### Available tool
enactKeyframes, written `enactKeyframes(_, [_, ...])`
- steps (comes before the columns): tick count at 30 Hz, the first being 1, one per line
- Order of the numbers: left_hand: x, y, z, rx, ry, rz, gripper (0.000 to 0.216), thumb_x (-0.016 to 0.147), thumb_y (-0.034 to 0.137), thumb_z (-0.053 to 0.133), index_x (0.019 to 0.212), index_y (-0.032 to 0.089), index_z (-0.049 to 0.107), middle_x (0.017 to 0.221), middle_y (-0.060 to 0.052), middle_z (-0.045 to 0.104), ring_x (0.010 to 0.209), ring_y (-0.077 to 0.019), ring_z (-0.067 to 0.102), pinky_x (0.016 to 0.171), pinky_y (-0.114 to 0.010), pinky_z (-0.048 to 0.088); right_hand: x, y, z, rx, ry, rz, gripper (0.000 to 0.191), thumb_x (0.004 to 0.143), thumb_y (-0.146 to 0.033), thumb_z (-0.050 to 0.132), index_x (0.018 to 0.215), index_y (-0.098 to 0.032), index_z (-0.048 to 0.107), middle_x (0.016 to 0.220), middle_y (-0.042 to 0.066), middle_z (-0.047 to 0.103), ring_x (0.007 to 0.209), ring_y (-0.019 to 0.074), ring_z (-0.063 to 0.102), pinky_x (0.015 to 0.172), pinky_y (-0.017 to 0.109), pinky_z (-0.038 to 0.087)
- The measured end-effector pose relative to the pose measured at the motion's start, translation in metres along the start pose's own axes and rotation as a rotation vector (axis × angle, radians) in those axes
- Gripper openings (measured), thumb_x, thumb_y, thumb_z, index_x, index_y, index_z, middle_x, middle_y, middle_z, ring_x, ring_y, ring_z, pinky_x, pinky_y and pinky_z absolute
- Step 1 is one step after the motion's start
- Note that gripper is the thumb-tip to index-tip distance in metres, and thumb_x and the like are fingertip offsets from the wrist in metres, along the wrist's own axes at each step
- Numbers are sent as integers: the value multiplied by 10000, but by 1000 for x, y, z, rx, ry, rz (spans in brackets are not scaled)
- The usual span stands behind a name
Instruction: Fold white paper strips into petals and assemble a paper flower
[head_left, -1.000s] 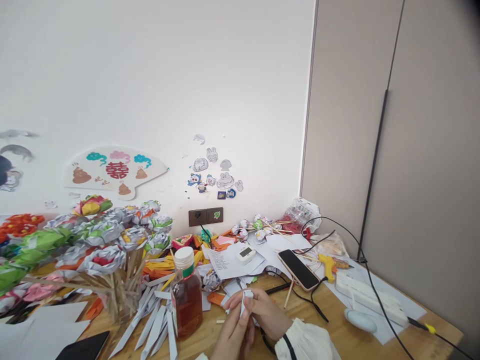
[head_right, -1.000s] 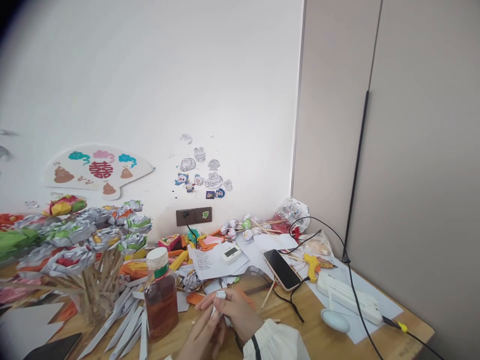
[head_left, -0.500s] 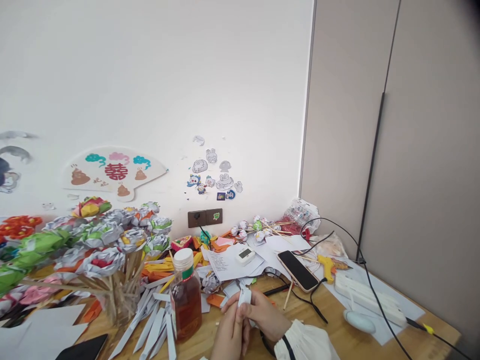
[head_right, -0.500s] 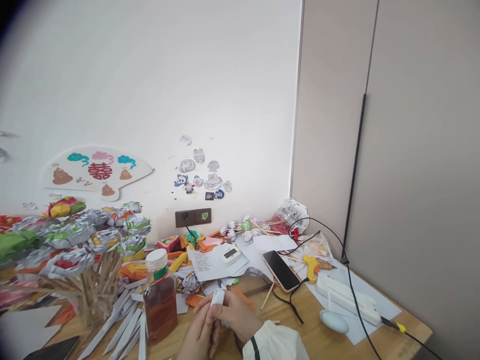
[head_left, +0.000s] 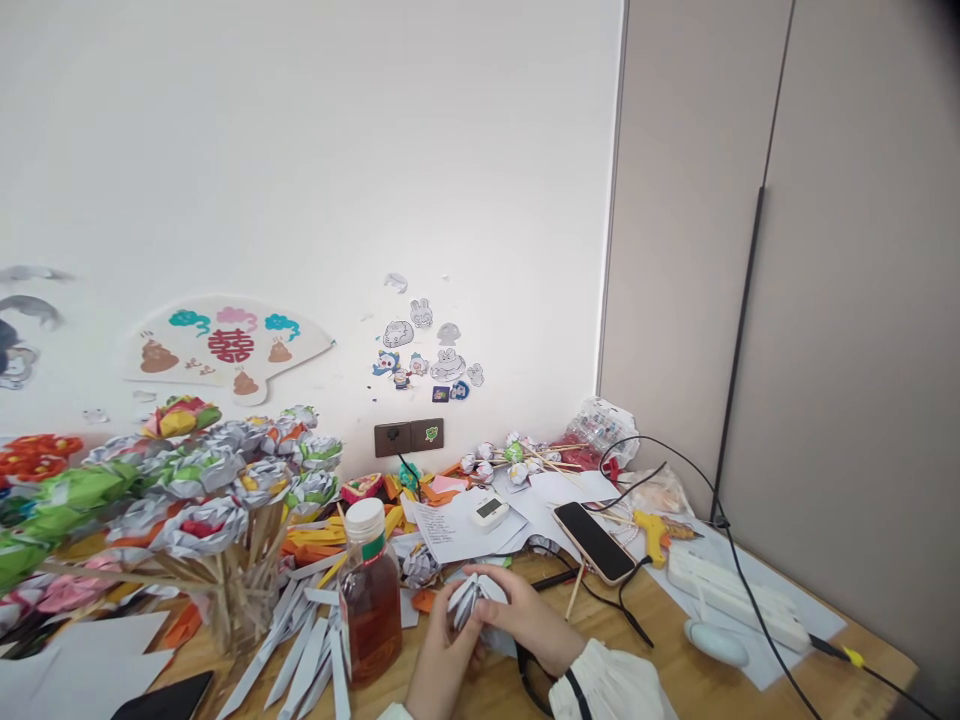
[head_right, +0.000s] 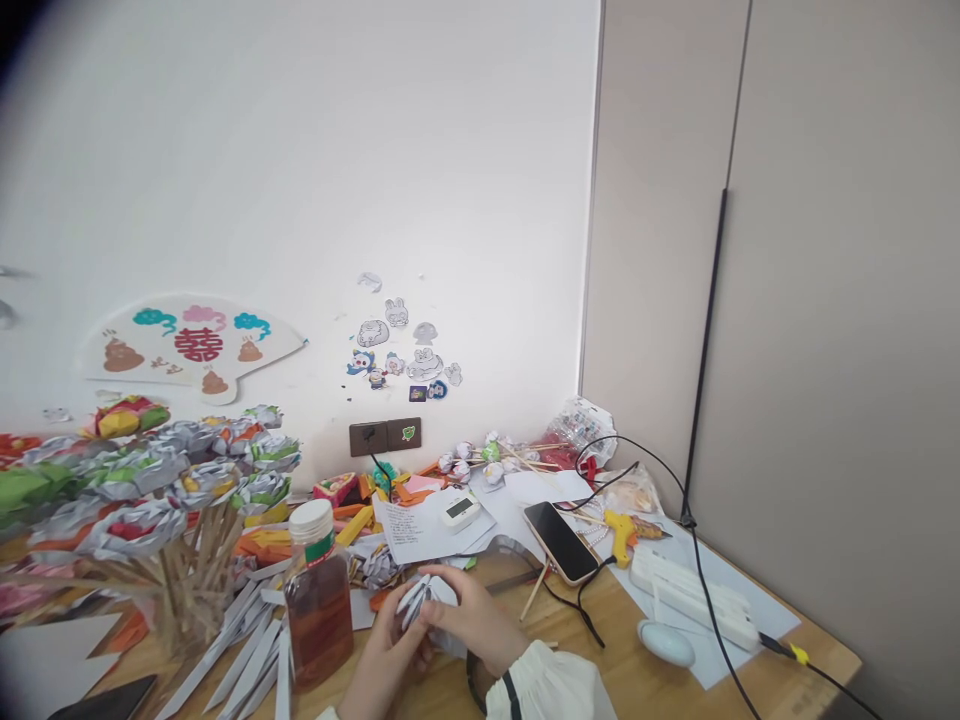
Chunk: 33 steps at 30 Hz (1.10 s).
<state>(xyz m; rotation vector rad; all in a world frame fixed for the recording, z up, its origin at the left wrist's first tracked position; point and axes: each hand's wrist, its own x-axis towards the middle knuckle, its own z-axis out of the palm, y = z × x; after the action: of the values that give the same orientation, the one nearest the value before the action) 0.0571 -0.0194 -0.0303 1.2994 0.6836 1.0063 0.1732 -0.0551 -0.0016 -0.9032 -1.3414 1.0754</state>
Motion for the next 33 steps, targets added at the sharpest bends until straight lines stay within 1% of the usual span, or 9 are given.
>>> enactKeyframes(6, [5,3,-9,-42,145,57,615,564,384,625,1042,196,286,812,-43,586,397,-80,481,376,-215,383,6,8,-7,-101,91,-4,337,726,-438,500,877,-146,573,706,18,580,577,106,499,538,218,369])
enactKeyframes(9, [2,7,-10,59,175,120,600,573,333,607,1071,172,314,922,-103,590,610,-163,596,520,-262,466,8,7,-9,-111,126,2,354,724,-456,490,887,-149,558,689,18,574,554,102,497,524,215,371])
enactKeyframes(11, [-1,10,-10,150,183,149,645,571,282,594,1123,151,289,941,-112,599,773,-201,602,680,-300,467,8,5,-11,-101,162,12,378,711,-456,505,954,-167,530,744,25,570,600,115,517,540,222,389])
enactKeyframes(14, [-5,13,-8,270,158,141,704,591,230,548,1192,123,196,833,-77,638,775,-198,604,751,-324,440,9,6,-16,-142,220,-21,369,690,-406,552,979,-178,522,859,40,559,738,140,530,625,238,405])
enactKeyframes(16, [-6,14,-7,306,146,135,671,606,221,527,1186,117,205,768,-55,645,740,-191,606,741,-322,440,9,8,-20,-218,213,-45,310,681,-368,573,910,-160,556,840,38,568,760,143,524,657,239,397])
enactKeyframes(19, [-5,14,-9,309,186,150,479,584,275,568,1014,139,404,788,-56,636,753,-193,599,720,-303,445,9,15,-22,-344,173,-39,225,675,-351,574,740,-136,579,676,5,562,635,121,507,578,222,381])
enactKeyframes(24, [-1,14,-12,268,216,45,346,568,470,560,720,169,482,450,45,526,408,-152,525,399,-251,396,6,20,-18,-460,129,-45,173,653,-310,591,719,-152,564,635,-12,547,603,120,495,542,218,367])
enactKeyframes(29, [0,17,-10,215,262,152,395,466,385,676,738,160,499,724,-47,622,707,-205,591,593,-285,465,6,12,-14,-393,142,-80,266,666,-297,580,898,-174,535,729,6,560,679,142,520,594,240,391])
enactKeyframes(33, [-2,19,-9,163,258,136,369,477,438,656,671,155,522,625,-33,619,602,-196,590,506,-279,464,5,8,-9,-225,133,-37,230,709,-265,514,924,-188,488,708,-19,525,568,105,495,507,217,392])
